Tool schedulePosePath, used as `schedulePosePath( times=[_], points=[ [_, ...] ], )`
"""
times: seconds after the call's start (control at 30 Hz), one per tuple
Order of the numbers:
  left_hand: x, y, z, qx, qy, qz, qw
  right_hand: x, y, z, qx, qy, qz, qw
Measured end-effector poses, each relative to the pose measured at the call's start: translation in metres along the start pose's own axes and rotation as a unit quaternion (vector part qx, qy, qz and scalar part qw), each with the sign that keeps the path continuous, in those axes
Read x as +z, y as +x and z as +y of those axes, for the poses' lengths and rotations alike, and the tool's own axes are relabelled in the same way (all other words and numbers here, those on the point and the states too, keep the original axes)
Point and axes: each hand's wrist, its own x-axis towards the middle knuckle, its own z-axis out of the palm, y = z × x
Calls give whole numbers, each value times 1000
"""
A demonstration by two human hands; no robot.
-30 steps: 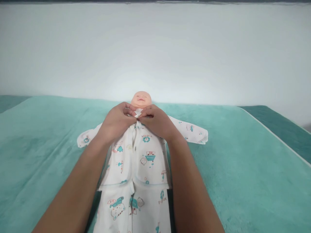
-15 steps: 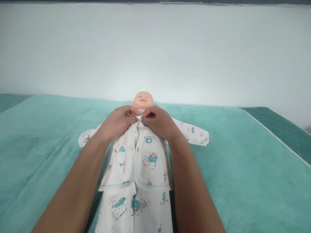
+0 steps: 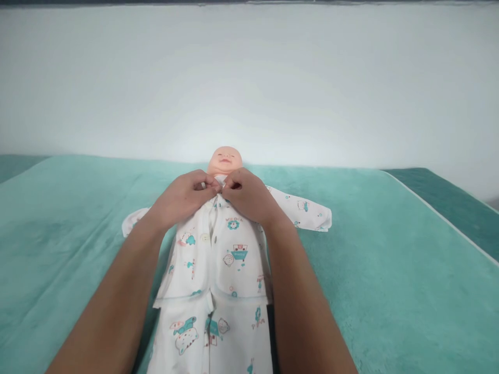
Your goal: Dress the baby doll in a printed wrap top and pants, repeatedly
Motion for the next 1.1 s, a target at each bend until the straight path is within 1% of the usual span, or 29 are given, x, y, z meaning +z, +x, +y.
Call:
schedulePosePath(
  times=[0.13,0.23,0.37,0.47,0.57,0.67,0.77,0.83,0.93,1.0,1.1],
  points=[
    [3,0,-2,50,54,21,997,0,-1,-1,0,13,4,1000],
    [5,-1,-1,70,102,39,992,1,-1,-1,0,25,4,1000],
    [7,-1,-1,80,154,49,984,1,0,2,4,35,0,999],
    [7,-1,-2,90,155,52,982,1,1,4,4,43,0,999],
    [8,0,-1,67,144,59,986,1,1,5,1,47,4,999],
    [7,2,1,9,95,48,994,1,0,6,-1,47,7,999],
    [6,2,2,-44,-5,31,999,1,0,5,-9,50,10,999],
    [6,2,2,-82,-93,23,992,1,0,4,-20,55,16,998],
    [6,1,1,-141,-216,5,966,4,0,6,-42,59,37,997],
    [6,1,0,-156,-252,21,955,6,1,8,-51,59,64,995],
    [6,1,0,-143,-251,63,955,10,2,9,-51,48,109,992]
  ],
)
